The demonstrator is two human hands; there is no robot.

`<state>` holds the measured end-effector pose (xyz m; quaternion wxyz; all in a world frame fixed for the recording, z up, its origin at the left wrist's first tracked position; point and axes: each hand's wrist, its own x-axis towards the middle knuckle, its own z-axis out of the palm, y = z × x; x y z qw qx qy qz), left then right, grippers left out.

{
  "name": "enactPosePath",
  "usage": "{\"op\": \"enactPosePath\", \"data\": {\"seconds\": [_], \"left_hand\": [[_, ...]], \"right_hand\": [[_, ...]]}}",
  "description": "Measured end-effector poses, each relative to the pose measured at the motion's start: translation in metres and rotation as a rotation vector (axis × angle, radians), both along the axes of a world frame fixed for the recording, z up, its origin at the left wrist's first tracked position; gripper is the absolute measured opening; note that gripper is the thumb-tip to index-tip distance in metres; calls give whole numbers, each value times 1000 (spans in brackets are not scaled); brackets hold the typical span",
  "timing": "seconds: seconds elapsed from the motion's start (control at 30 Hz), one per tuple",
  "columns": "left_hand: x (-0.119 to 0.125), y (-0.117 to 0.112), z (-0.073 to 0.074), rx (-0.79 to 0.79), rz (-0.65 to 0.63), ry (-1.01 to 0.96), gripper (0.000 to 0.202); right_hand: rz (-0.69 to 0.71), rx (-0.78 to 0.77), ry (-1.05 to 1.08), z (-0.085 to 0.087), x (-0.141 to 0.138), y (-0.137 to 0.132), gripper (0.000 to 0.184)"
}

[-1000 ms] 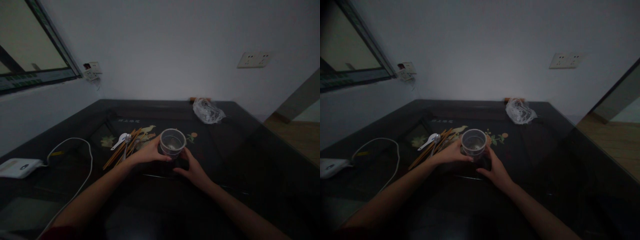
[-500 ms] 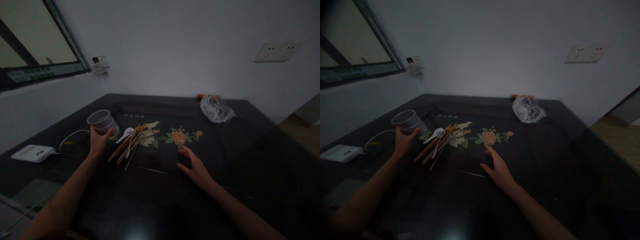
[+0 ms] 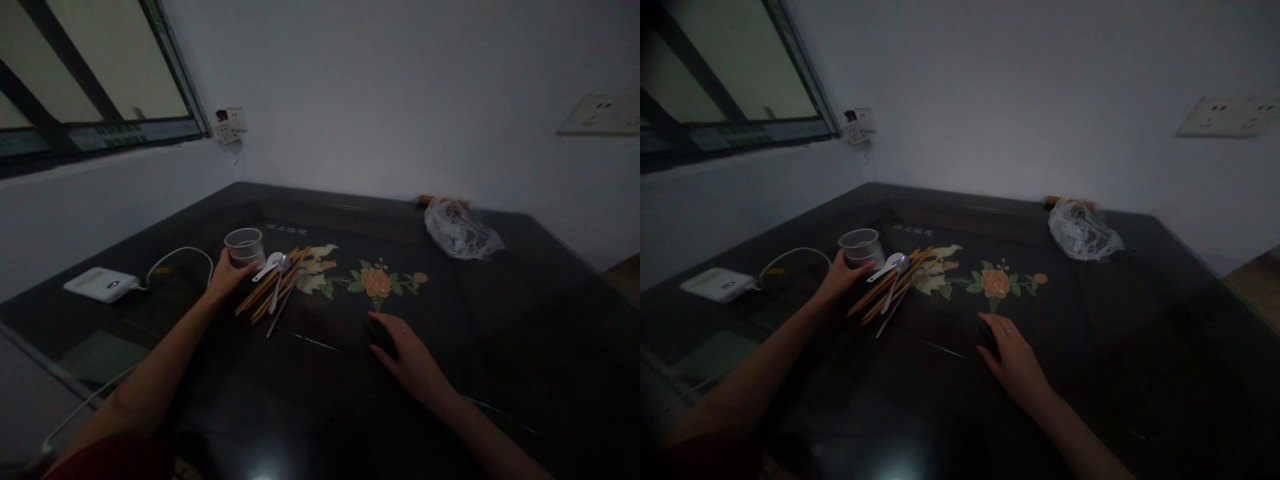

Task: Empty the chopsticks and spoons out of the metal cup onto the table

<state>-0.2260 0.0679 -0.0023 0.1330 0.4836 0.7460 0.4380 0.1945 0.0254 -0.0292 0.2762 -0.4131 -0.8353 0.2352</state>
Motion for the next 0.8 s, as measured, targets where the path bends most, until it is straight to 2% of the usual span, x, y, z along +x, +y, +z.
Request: {"op": "enactPosePath", "data": {"seconds": [0.23,0.47,0.7,0.8], "left_hand": [[-3,-2,0,-54,-47,-81,83],[5,-3,0,-18,16,-21,85],[-7,7,-17,134,-24,-14,93],[-9,9,-17,229,-34,45,104]], "right_hand": [[27,50,-24,0,0,0,41],[35,71,-49,2,0,0,38],[35,74,-47,2,-1,-1,39],[36,81,-55,3,-1,-1,39]]}}
